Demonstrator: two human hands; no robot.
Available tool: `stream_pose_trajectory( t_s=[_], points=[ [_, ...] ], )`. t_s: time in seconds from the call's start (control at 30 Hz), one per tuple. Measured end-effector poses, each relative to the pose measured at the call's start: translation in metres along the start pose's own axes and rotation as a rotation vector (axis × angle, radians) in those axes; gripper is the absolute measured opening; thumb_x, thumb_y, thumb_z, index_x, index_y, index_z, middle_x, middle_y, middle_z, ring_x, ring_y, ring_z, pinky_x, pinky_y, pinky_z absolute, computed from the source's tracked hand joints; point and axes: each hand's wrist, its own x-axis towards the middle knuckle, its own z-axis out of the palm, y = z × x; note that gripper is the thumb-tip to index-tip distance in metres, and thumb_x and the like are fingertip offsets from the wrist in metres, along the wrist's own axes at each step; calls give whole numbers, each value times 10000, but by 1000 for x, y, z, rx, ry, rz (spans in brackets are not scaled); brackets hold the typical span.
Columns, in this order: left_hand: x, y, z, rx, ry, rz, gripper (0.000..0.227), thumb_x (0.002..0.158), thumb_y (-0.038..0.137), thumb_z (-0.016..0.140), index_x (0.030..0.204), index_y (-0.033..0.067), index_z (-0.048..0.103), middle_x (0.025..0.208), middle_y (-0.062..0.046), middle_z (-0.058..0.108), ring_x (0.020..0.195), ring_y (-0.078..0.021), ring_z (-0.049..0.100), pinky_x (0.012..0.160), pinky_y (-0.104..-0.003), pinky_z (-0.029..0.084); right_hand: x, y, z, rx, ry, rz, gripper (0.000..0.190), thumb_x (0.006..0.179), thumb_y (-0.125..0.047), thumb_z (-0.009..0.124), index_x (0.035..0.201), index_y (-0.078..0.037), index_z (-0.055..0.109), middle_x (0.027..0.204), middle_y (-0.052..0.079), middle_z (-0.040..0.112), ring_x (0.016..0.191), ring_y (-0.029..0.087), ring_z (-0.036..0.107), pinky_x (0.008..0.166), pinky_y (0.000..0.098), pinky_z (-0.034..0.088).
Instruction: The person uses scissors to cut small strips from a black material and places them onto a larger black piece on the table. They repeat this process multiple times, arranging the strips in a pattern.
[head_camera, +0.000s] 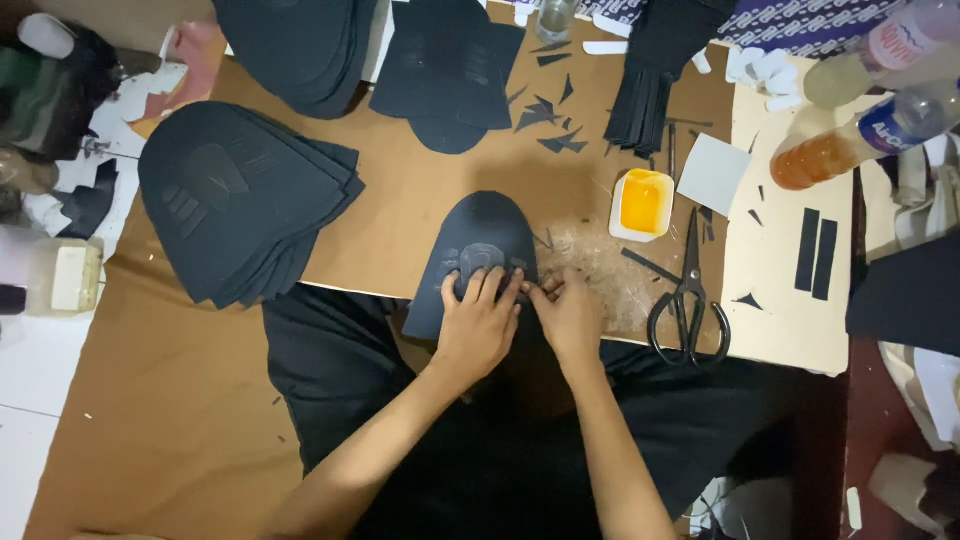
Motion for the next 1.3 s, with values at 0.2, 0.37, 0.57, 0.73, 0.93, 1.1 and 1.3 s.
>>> stream_pose_trajectory(
  t_s=[0.2,0.37,0.57,0.73,0.93,1.1,1.3],
  points=[
    [13,2,13,-86,2,53,404,1039,263,517,1352,28,618,1333,-187,612,1306,-309,574,1110,-580,297,-13,-11,-9,56,2,-85,177,912,-169,747,985,-28,668,816,202,722,813,371,736,685,445,589],
    [14,0,5,-40,-29,90,476,1020,234,506,1463,65,547,1365,-175,595,1330,-318,551,1106,-613,308,-20,-3,-5,107,-2,-64,249,940,-221,727,1013,4,652,848,230,710,830,370,730,681,451,586],
    [22,3,-1,-20,-65,89,471,1051,312,499,1416,29,594,1491,-186,524,1450,-347,419,1152,-679,223,-28,-3,-8,113,92,-146,165,976,-153,684,987,8,648,811,225,687,782,370,712,623,430,576],
    [26,-1,-20,-140,-237,25,519,1093,329,416,1520,43,491,1588,-173,459,1526,-343,321,1164,-792,29,-41,-6,-7,156,244,-194,148,1026,-148,645,943,-30,613,758,165,622,713,307,676,592,382,548],
    [25,-21,-50,-389,-226,-114,537,1091,261,449,1589,68,389,1629,-191,387,1544,-368,262,1173,-751,-23,-58,-7,-19,53,282,-243,97,971,-13,653,1057,-4,609,923,185,621,951,423,655,748,491,580],
    [4,-45,-55,-217,141,-589,665,960,186,673,1559,24,435,1500,-280,453,1309,-486,507,1043,-620,418,-47,-7,-9,-243,171,-647,485,1086,-229,474,1563,-152,431,1512,106,533,1430,309,438,1164,608,227],
    [-11,-61,-22,-306,-10,-702,700,810,286,853,1395,12,585,1201,-198,579,1098,-411,595,944,-499,500,-47,-18,16,-449,-92,-542,740,1074,-456,426,1632,-33,189,1635,202,346,1516,322,311,1211,639,39]
  ],
)
